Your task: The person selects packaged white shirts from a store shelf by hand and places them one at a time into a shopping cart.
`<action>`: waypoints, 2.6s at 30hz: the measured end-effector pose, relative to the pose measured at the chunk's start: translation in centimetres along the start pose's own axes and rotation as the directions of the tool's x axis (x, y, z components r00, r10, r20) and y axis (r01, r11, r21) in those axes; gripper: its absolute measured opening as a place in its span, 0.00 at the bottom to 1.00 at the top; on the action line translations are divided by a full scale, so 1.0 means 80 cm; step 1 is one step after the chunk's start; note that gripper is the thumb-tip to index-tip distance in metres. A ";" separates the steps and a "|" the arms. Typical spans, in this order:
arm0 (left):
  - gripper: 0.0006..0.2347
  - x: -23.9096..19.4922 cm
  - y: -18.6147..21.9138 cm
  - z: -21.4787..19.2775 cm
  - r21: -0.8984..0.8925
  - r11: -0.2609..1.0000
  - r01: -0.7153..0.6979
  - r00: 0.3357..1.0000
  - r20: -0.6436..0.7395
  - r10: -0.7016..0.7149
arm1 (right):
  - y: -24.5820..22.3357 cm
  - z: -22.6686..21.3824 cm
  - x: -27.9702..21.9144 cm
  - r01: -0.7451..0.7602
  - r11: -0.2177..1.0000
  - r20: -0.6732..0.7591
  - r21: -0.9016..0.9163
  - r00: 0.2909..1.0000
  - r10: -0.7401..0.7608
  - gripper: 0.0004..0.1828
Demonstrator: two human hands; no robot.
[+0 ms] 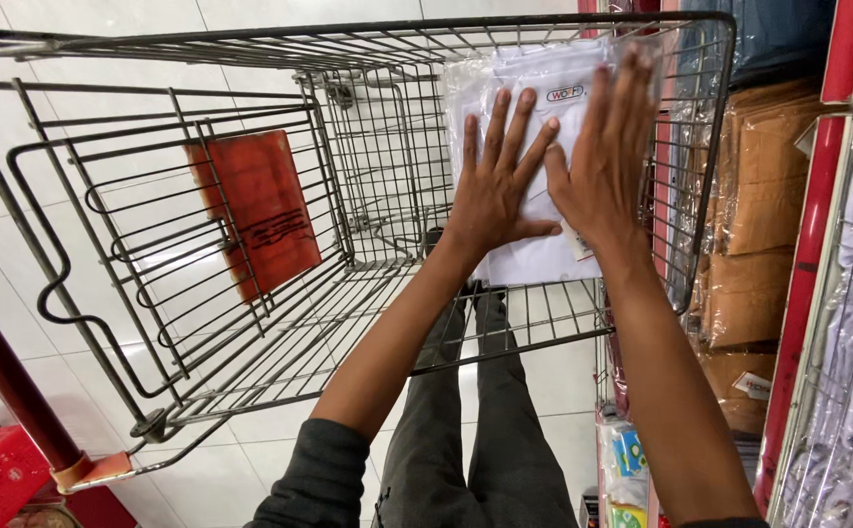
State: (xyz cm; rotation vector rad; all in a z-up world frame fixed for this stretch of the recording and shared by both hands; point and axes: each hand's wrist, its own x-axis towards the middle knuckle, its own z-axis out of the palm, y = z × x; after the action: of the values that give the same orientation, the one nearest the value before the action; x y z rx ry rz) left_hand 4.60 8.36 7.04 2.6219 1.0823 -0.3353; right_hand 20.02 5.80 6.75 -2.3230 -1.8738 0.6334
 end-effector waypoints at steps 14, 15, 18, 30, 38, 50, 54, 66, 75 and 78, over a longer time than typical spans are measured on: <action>0.60 0.010 0.002 0.015 0.029 0.999 0.024 1.000 0.009 -0.025 | 0.009 0.022 0.026 0.185 0.983 -0.283 0.016 0.943 -0.173 0.29; 0.61 0.011 0.002 0.018 0.021 1.000 0.021 1.000 0.019 -0.022 | 0.010 0.025 0.026 0.194 0.981 -0.304 0.017 0.935 -0.180 0.29; 0.61 0.014 0.003 0.025 0.034 0.999 0.025 1.000 0.001 -0.025 | 0.008 0.028 0.027 0.179 0.983 -0.320 0.041 0.934 -0.156 0.28; 0.62 0.025 -0.008 0.084 0.002 1.000 -0.007 0.998 -0.061 0.008 | 0.015 0.049 0.034 0.196 0.978 -0.342 0.073 0.926 -0.160 0.30; 0.60 0.011 0.004 0.047 0.030 1.000 0.007 0.999 -0.039 -0.006 | 0.029 0.056 0.031 0.192 0.974 -0.330 0.117 0.933 -0.145 0.32; 0.59 -0.042 0.021 0.061 0.093 0.985 -0.147 0.989 0.000 0.147 | 0.058 0.049 0.008 0.183 0.972 -0.127 0.150 0.978 -0.164 0.31; 0.59 -0.042 0.026 0.054 0.148 0.979 -0.144 0.988 -0.028 0.149 | 0.056 0.019 -0.023 0.136 0.983 0.101 0.121 0.984 -0.148 0.41; 0.60 -0.041 0.026 0.041 0.011 0.992 -0.126 0.992 0.025 0.126 | 0.085 0.019 -0.097 0.179 0.969 0.453 -0.169 0.887 -0.085 0.70; 0.59 -0.040 0.026 0.048 0.002 0.993 -0.118 0.993 0.027 0.118 | 0.055 0.029 -0.091 0.196 0.776 0.193 -0.600 0.976 -0.098 0.45; 0.59 -0.038 0.030 0.049 0.015 0.993 -0.120 0.992 0.030 0.119 | 0.088 0.069 -0.079 0.181 0.684 0.093 -0.707 0.982 -0.164 0.35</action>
State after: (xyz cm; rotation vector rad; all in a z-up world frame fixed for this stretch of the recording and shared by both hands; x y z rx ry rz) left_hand 3.82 3.40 4.75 2.6738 0.9120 -0.3570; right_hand 23.34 -2.97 1.08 -2.4466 -2.6703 -0.1590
